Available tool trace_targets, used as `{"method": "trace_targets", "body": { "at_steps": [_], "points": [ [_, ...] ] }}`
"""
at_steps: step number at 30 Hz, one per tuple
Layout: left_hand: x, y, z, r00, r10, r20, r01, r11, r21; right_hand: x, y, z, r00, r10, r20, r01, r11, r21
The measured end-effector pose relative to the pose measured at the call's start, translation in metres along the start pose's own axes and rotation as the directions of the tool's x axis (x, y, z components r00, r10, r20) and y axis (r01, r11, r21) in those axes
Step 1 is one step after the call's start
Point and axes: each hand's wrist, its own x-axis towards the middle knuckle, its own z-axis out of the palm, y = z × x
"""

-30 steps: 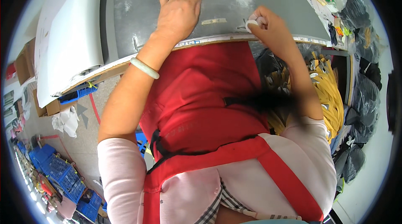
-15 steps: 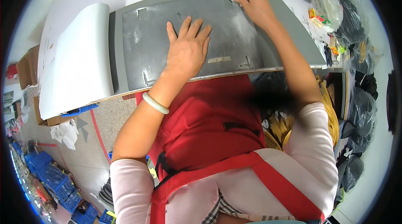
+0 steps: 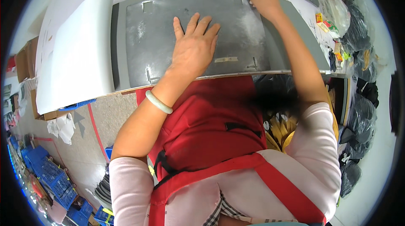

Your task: The person repeatedly wipes a large grey rectangular panel on a workbench using a small white pad. They systematically rub the surface, occasionally lifting the panel to wipe underneath or repositioning it on the table.

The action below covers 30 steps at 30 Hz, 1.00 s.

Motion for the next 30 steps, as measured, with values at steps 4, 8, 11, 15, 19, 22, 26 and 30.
{"method": "trace_targets", "body": {
  "at_steps": [4,8,11,15,19,22,26,30],
  "points": [
    [0.000,0.000,-0.001,1.000,0.011,-0.002,-0.011,1.000,0.007,-0.002,0.005,0.011,0.999,-0.040,0.013,0.040,0.999,-0.034],
    [-0.001,-0.002,0.002,1.000,-0.003,-0.023,0.003,1.000,0.015,0.010,-0.003,-0.003,0.984,-0.020,0.176,0.037,0.995,-0.097],
    [-0.001,-0.002,0.007,1.000,-0.001,-0.011,0.001,0.997,0.074,0.014,-0.023,-0.002,0.990,-0.036,0.135,0.020,0.993,0.116],
    [-0.002,-0.004,0.010,1.000,0.030,-0.005,-0.029,0.992,0.125,0.019,-0.074,0.038,0.970,-0.168,0.179,0.097,0.932,0.350],
    [-0.004,-0.006,0.007,0.999,0.027,-0.035,-0.025,0.998,0.063,0.012,-0.150,0.096,0.861,-0.451,0.236,0.424,0.892,0.159],
    [-0.001,-0.004,0.006,0.999,0.044,-0.015,-0.044,0.998,0.043,0.016,-0.180,0.118,0.832,-0.494,0.251,0.498,0.866,0.054],
    [0.000,-0.003,0.011,0.998,0.037,-0.051,-0.035,0.999,0.037,0.028,-0.190,0.134,0.783,-0.564,0.262,0.606,0.787,-0.114],
    [-0.002,-0.006,0.011,0.998,0.026,-0.053,-0.025,0.999,0.024,0.031,-0.192,0.138,0.746,-0.604,0.282,0.665,0.701,-0.258]
  ]
}}
